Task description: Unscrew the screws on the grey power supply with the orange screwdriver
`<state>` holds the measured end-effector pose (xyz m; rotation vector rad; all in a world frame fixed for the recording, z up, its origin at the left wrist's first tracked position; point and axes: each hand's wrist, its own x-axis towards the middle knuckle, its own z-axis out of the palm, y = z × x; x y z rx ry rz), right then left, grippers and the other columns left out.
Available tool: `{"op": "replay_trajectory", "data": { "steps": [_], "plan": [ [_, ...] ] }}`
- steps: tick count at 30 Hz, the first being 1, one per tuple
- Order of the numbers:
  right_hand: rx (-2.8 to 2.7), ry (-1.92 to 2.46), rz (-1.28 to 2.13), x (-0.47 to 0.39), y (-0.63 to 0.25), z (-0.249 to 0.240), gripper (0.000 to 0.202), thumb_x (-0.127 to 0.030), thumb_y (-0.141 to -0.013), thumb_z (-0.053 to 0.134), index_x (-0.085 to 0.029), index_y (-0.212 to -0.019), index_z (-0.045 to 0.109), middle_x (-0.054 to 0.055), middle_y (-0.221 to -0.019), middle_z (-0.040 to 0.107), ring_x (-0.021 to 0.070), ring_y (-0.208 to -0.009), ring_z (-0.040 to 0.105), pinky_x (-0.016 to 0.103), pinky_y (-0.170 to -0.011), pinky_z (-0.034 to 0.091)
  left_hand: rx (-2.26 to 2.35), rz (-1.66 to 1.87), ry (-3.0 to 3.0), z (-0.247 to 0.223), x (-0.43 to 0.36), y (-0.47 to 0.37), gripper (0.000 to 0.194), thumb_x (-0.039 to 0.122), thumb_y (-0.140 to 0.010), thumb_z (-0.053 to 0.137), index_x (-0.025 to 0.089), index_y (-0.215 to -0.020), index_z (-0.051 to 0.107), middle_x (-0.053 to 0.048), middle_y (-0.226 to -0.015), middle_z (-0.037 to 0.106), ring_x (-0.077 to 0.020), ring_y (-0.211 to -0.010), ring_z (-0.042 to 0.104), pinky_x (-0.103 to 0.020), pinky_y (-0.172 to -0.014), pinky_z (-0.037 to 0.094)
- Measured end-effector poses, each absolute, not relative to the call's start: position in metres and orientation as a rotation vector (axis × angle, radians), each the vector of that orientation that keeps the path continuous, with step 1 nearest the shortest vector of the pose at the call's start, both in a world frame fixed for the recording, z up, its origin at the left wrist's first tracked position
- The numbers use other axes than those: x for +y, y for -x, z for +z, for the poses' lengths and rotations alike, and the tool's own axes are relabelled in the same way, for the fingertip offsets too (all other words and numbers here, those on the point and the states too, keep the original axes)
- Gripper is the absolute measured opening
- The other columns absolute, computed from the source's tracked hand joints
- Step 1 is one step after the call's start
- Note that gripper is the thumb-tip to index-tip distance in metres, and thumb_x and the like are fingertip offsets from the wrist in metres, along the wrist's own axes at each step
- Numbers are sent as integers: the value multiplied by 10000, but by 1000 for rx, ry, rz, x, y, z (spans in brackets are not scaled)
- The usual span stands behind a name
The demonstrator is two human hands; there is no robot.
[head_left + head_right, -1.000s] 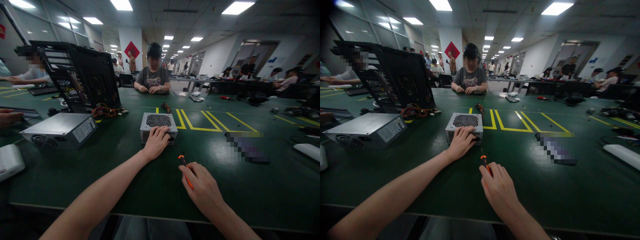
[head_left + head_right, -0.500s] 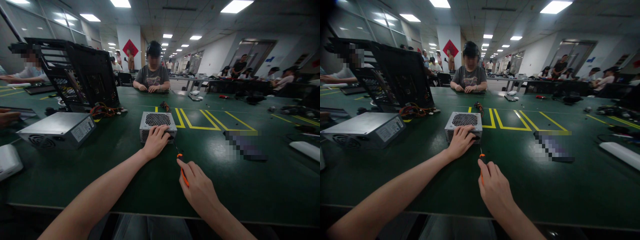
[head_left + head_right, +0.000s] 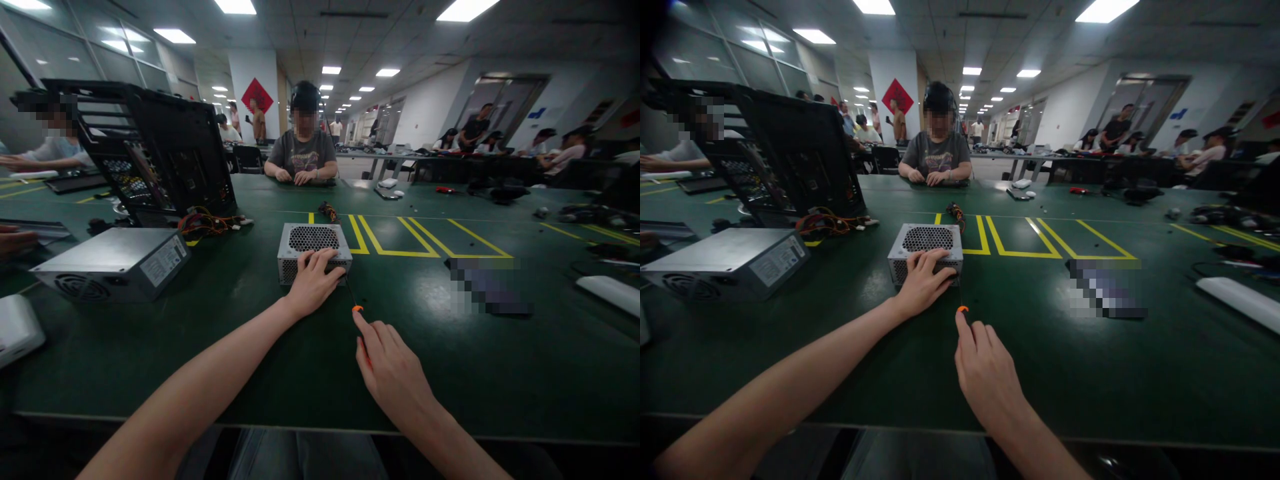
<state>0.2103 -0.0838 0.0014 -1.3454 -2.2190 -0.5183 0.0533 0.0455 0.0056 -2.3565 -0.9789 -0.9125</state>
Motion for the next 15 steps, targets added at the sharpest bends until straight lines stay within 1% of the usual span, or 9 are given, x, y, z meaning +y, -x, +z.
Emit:
{"op": "replay_trajectory", "data": {
  "steps": [5,9,15],
  "plan": [
    [-2223,1329,-577,-83,-215,2,347,-33,-804,389,-78,-1082,592,116,-811,539,199,-727,506,330,-619,461,-975,-968,2359,6,47,-59,147,226,-856,489,258,-942,605,-85,-1242,480,-230,-1196,402,-473,-961,212],
    [-2203,1364,-511,-83,-215,2,346,-37,-786,430,-81,-1094,584,109,-823,527,200,-739,494,332,-628,462,-958,-984,2379,6,48,-63,127,215,-847,508,240,-912,614,-80,-1232,499,-226,-1181,415,-481,-973,172],
    [-2162,1400,-469,-85,-217,1,349,-50,-782,456,-108,-1107,569,91,-841,538,193,-753,501,330,-655,458,-939,-1033,2377,5,50,-62,124,216,-849,510,243,-893,623,-69,-1220,515,-218,-1166,429,-465,-958,190]
  ]
}}
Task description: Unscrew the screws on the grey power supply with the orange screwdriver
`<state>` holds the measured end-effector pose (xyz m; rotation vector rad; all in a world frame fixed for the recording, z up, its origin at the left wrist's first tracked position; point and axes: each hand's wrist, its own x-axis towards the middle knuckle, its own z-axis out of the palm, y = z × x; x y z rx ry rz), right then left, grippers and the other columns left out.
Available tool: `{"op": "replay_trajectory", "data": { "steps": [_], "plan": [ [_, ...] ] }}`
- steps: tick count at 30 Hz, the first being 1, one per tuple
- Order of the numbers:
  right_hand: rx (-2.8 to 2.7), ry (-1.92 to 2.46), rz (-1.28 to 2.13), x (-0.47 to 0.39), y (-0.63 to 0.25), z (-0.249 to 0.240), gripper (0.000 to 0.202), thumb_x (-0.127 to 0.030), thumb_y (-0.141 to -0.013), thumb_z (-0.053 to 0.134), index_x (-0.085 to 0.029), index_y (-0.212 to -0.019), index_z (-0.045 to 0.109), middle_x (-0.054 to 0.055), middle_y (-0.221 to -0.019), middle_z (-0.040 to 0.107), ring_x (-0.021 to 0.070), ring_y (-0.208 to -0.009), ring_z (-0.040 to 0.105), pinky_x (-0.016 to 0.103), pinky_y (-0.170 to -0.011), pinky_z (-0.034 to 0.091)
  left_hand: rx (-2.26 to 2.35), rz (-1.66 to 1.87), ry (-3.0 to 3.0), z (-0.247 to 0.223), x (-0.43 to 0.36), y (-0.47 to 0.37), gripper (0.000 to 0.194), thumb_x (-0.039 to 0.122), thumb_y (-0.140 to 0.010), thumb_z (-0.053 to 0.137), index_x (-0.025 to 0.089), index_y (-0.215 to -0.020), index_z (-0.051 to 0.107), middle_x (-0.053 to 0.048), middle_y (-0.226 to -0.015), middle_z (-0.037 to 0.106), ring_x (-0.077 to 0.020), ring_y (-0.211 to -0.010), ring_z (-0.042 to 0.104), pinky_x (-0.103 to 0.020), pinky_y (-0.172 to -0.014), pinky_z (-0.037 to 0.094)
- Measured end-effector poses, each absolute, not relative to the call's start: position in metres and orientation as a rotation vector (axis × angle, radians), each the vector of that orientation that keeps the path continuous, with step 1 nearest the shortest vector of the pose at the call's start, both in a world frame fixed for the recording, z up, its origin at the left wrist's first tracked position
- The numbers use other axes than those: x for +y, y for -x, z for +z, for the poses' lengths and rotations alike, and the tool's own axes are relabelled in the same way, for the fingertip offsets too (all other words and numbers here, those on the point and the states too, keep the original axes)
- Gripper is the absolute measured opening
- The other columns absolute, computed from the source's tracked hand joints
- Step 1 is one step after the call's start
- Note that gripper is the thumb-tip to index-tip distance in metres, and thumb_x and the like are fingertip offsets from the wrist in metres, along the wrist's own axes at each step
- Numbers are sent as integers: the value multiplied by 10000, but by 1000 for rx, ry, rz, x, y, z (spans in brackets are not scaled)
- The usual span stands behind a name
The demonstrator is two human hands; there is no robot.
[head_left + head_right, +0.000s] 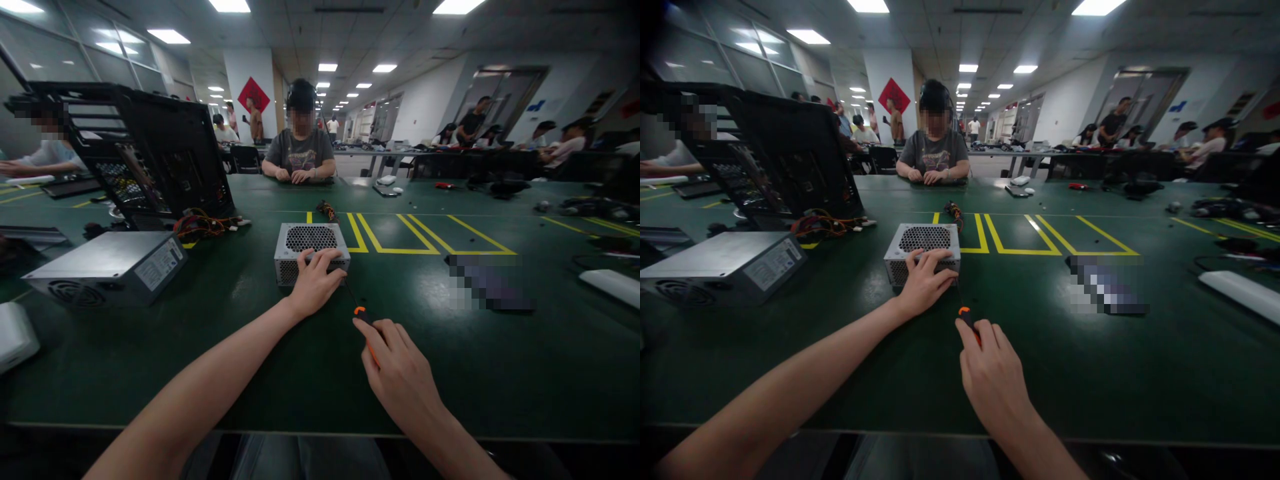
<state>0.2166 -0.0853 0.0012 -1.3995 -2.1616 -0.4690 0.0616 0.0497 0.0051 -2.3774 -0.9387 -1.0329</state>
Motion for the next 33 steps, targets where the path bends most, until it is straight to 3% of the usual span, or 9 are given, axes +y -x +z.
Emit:
{"op": "replay_trajectory", "data": {
  "steps": [27,33],
  "plan": [
    [-2047,1441,-233,-88,-218,0,341,-58,-791,454,-166,-1096,560,56,-837,564,178,-744,526,326,-654,454,-807,-1027,2383,6,51,-60,114,196,-885,458,183,-914,568,-78,-1184,560,-192,-1138,469,-442,-999,205],
    [-1985,1441,-161,-89,-221,0,317,-70,-794,454,-176,-1071,569,50,-834,570,170,-745,544,319,-665,463,-761,-1312,2602,13,40,-57,86,172,-876,462,175,-926,532,-73,-1089,587,-175,-1050,506,-358,-899,361]
  ]
}}
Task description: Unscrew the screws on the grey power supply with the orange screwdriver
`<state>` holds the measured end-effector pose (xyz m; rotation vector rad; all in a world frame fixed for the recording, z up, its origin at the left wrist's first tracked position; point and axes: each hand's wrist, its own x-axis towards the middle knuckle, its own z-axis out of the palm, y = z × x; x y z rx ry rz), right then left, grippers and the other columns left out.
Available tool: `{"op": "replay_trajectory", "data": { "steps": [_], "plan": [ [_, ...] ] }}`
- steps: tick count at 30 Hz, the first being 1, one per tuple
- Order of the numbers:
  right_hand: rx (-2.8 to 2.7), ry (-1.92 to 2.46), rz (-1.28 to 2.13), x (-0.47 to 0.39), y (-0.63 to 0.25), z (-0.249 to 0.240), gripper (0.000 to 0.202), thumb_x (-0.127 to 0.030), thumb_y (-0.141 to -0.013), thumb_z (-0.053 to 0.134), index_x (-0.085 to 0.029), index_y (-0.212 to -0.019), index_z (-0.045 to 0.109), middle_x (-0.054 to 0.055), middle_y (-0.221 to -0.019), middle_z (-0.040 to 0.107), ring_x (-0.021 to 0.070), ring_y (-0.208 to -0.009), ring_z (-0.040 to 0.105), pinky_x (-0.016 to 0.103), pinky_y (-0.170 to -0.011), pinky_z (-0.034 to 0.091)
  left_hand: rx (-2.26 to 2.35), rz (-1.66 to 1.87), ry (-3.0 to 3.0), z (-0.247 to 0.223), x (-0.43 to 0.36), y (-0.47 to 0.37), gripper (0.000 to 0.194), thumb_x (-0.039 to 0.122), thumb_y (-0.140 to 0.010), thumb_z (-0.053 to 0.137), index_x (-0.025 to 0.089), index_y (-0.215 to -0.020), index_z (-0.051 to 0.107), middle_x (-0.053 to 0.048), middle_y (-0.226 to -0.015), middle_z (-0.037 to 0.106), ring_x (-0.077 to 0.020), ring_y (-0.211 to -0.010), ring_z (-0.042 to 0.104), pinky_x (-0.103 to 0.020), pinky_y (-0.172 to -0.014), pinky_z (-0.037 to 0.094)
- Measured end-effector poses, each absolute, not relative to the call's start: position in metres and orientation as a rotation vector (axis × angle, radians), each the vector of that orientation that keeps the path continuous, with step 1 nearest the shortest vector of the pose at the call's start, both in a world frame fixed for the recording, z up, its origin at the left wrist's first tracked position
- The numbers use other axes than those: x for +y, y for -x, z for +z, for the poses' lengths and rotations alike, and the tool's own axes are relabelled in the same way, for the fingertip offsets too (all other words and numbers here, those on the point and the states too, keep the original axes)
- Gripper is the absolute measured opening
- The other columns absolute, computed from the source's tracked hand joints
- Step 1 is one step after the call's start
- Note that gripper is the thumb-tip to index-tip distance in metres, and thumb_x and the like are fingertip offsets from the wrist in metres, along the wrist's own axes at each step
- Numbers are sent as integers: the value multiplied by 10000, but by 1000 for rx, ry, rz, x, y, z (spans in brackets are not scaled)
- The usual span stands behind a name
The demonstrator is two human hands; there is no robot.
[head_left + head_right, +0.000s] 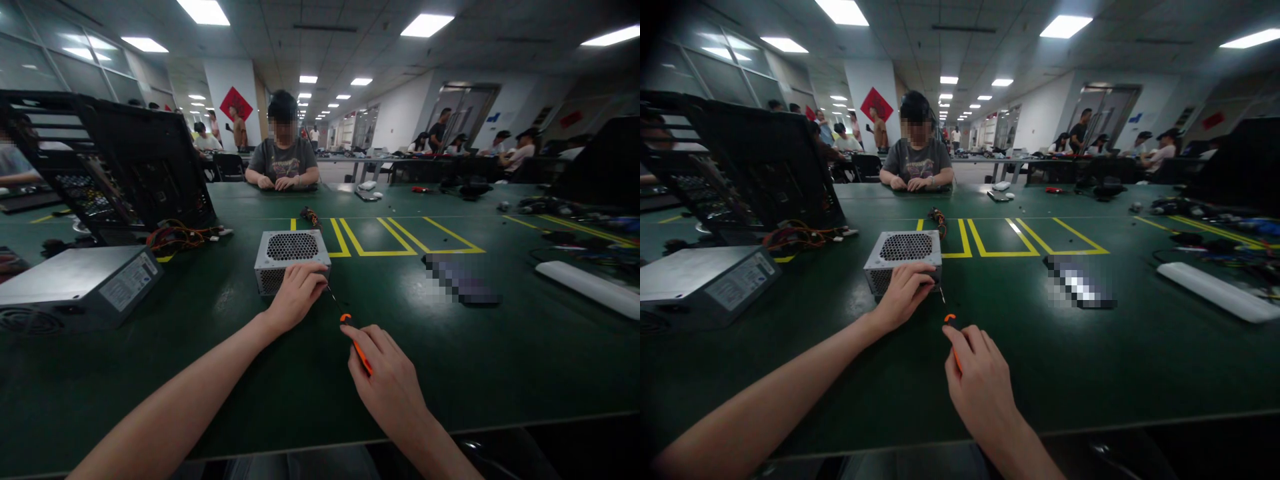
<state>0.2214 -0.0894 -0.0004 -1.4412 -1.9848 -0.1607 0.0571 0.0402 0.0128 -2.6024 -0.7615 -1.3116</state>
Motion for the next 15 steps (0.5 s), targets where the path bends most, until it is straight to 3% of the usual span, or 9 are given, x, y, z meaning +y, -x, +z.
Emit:
{"op": "replay_trajectory", "data": {
  "steps": [8,15],
  "plan": [
    [-1784,1282,97,-102,-227,10,261,-158,-843,454,-201,-1082,547,35,-857,601,131,-745,587,259,-667,484,-1378,-1941,2998,21,31,-64,107,257,-837,519,177,-879,575,-5,-843,607,-129,-784,562,-258,-719,443],
    [-1670,1188,180,-113,-231,10,244,-150,-843,453,-221,-1051,558,-1,-764,606,106,-645,586,220,-580,467,-1611,-2360,3219,13,38,-65,190,303,-769,608,167,-899,630,-14,-859,617,-112,-772,548,-227,-658,426]
  ]
}}
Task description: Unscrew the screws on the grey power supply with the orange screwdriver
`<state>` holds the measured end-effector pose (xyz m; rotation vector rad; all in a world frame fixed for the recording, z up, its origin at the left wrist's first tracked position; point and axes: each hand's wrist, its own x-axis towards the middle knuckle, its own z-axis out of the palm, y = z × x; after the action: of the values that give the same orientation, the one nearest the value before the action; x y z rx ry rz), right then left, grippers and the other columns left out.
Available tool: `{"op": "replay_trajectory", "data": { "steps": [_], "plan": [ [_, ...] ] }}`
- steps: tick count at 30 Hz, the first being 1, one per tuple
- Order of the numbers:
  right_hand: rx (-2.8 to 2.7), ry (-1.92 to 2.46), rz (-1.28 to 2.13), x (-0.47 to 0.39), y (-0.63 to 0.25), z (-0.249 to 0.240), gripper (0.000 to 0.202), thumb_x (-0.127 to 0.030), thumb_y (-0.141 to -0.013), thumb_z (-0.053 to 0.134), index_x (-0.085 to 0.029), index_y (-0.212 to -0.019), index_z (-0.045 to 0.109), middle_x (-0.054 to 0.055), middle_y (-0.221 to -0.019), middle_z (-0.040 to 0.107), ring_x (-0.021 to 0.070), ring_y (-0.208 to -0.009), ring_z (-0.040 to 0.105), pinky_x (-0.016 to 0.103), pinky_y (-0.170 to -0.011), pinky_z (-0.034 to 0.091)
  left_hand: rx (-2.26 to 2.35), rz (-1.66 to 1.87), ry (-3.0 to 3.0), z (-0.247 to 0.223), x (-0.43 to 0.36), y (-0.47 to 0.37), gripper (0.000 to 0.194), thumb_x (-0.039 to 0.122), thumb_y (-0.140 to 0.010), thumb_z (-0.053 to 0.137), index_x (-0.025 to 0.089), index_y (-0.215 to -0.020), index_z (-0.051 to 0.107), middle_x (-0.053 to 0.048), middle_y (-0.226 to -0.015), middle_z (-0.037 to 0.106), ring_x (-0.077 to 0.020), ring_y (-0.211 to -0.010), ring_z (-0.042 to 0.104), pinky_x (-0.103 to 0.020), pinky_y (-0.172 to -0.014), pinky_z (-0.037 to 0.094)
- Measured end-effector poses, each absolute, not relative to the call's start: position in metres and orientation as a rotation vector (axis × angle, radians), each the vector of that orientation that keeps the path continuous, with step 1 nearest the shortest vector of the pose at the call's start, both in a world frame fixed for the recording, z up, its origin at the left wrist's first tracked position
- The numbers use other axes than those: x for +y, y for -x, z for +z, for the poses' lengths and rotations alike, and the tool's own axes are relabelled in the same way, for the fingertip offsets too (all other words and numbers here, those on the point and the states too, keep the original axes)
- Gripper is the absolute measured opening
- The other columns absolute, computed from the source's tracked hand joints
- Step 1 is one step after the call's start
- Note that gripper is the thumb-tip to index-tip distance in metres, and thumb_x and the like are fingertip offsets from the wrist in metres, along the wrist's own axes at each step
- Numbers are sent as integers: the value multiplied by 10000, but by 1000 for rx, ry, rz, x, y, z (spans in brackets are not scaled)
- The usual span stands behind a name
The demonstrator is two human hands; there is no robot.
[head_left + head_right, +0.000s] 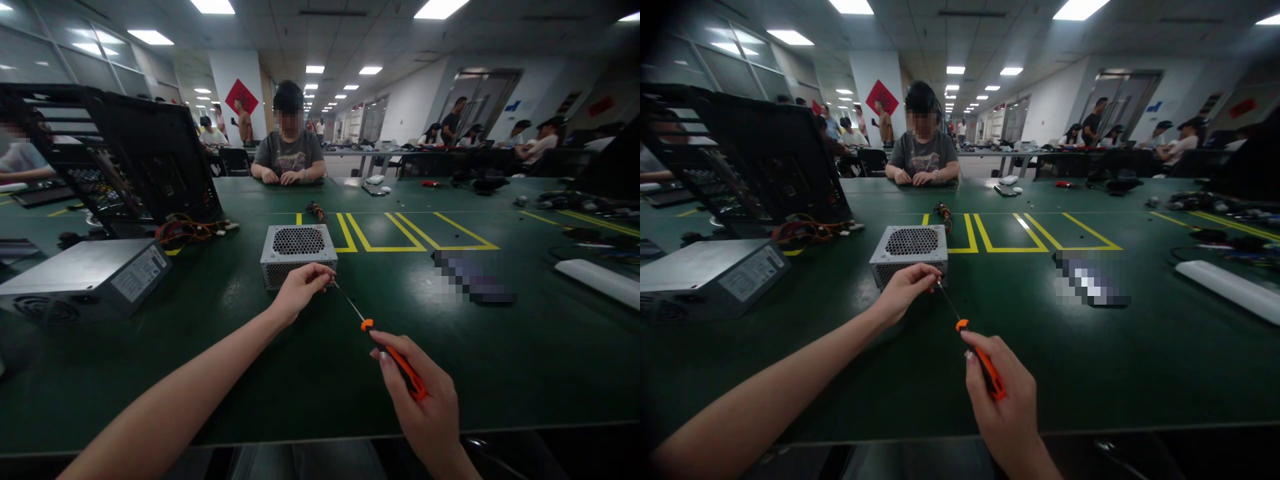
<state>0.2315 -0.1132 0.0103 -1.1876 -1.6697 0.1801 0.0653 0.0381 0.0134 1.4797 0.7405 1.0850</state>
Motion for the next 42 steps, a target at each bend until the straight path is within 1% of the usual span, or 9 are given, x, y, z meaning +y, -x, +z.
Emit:
{"op": "replay_trajectory", "data": {
  "steps": [5,9,21,27,30,33,36,38,42],
  "plan": [
    [-1677,1198,160,-112,-231,10,255,-139,-836,465,-227,-1059,554,-1,-791,614,102,-678,593,221,-614,471,708,996,-1397,13,39,-64,220,320,-740,647,168,-898,632,-2,-826,608,-94,-738,542,-219,-659,420],
    [-1674,1204,155,-111,-231,10,239,-150,-834,469,-220,-1039,569,4,-783,618,110,-668,595,228,-592,472,670,970,-1386,15,39,-63,253,312,-736,661,168,-937,609,0,-819,606,-92,-744,547,-209,-644,419],
    [-1694,1226,147,-111,-231,10,235,-165,-831,467,-218,-1027,587,20,-792,634,129,-677,610,249,-602,486,632,911,-1474,17,43,-58,306,295,-742,655,165,-1003,562,-14,-844,594,-110,-774,554,-219,-628,427],
    [-1707,1213,144,-110,-232,10,230,-160,-832,470,-221,-1023,582,14,-788,636,121,-675,614,236,-603,489,611,875,-1508,18,44,-56,320,288,-746,649,161,-1020,545,-8,-828,581,-107,-769,547,-217,-621,432],
    [-1701,1269,166,-109,-231,8,246,-195,-831,482,-222,-1064,559,28,-863,658,131,-725,638,243,-639,503,611,864,-1556,20,45,-53,304,268,-762,629,156,-1029,538,-12,-832,575,-110,-774,550,-213,-606,438],
    [-1654,1399,248,-107,-230,7,309,-247,-813,508,-205,-1119,514,35,-875,678,144,-722,656,251,-642,511,627,860,-1597,22,45,-52,287,253,-764,621,157,-1021,538,-17,-836,580,-120,-776,568,-214,-582,442],
    [-1679,1493,436,-104,-229,10,299,-275,-813,489,-188,-1098,524,13,-746,681,145,-624,645,252,-577,500,633,862,-1594,22,45,-52,282,234,-762,618,155,-1020,536,-20,-847,580,-122,-761,588,-213,-567,449],
    [-1686,1503,578,-102,-229,12,292,-289,-824,465,-183,-1087,536,6,-704,672,142,-596,631,252,-552,489,633,864,-1575,21,44,-53,289,227,-761,620,154,-1028,537,-25,-871,580,-118,-750,596,-207,-563,454],
    [-1587,1443,841,-100,-230,12,315,-327,-837,456,-174,-1101,533,13,-711,659,128,-574,597,242,-508,468,651,858,-1531,21,44,-54,321,238,-746,646,152,-1038,546,-50,-924,609,-111,-722,607,-207,-558,459]
  ]
}}
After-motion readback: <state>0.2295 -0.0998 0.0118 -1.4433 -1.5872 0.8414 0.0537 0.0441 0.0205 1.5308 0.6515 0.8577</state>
